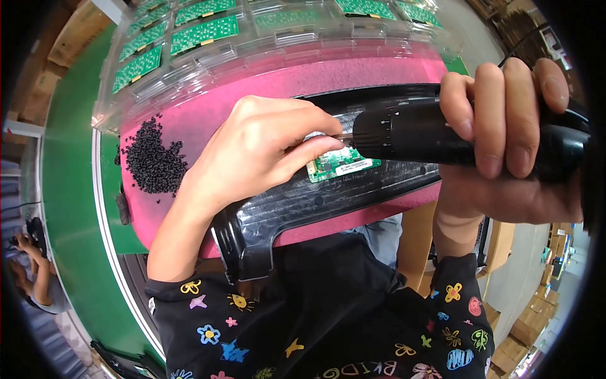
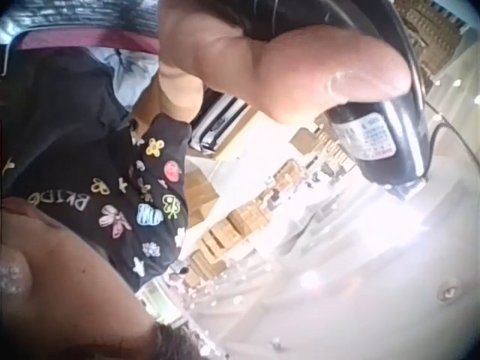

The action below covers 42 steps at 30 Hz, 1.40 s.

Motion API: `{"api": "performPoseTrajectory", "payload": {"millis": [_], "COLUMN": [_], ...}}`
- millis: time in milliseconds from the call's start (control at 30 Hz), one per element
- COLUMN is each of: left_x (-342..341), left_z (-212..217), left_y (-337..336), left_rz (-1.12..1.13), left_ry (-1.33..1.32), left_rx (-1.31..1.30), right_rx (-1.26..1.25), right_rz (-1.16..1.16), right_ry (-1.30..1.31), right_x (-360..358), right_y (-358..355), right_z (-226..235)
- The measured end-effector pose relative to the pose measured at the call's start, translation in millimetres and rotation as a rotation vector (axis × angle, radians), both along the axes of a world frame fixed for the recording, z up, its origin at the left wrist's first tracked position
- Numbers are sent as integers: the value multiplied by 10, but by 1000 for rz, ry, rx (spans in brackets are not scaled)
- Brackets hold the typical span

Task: The recorder is assembling circuit boards into plastic housings using an electric screwdriver at a factory workstation.

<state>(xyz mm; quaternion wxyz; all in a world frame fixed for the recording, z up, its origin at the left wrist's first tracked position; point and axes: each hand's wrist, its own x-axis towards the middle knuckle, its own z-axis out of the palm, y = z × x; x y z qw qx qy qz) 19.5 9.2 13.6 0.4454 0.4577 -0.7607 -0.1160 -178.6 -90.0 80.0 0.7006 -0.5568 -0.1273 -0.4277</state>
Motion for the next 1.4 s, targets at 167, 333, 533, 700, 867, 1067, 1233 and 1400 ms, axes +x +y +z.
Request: {"api": "performPoseTrajectory", "payload": {"millis": [167, 333, 533, 700, 867, 1067, 1233, 1400], "left_x": [-35, -34, -6, 16, -31, -73, -81, -90], "left_z": [86, 69, 18, 4, 59, -76, -29, 44], "left_y": [109, 146, 159, 160, 163, 180, 176, 178], "left_rz": [212, 216, 132, 141, 172, 199, 185, 147], "left_ry": [-22, -62, -99, -117, -71, -89, -130, -115], "left_rx": [457, 538, 468, 441, 516, 504, 514, 617], "right_rx": [-118, -91, -69, -63, -55, -100, -137, -129], "right_rz": [0, -233, -249, -288, -316, -181, -177, -168], "right_ry": [147, 230, 278, 275, 308, 291, 311, 321], "right_x": [-29, 3, -18, 14, 8, 21, 40, 49], "right_y": [-177, -188, -232, -226, -242, -323, -337, -294], "right_z": [-58, -196, -291, -335, -343, -369, -371, -389]}}
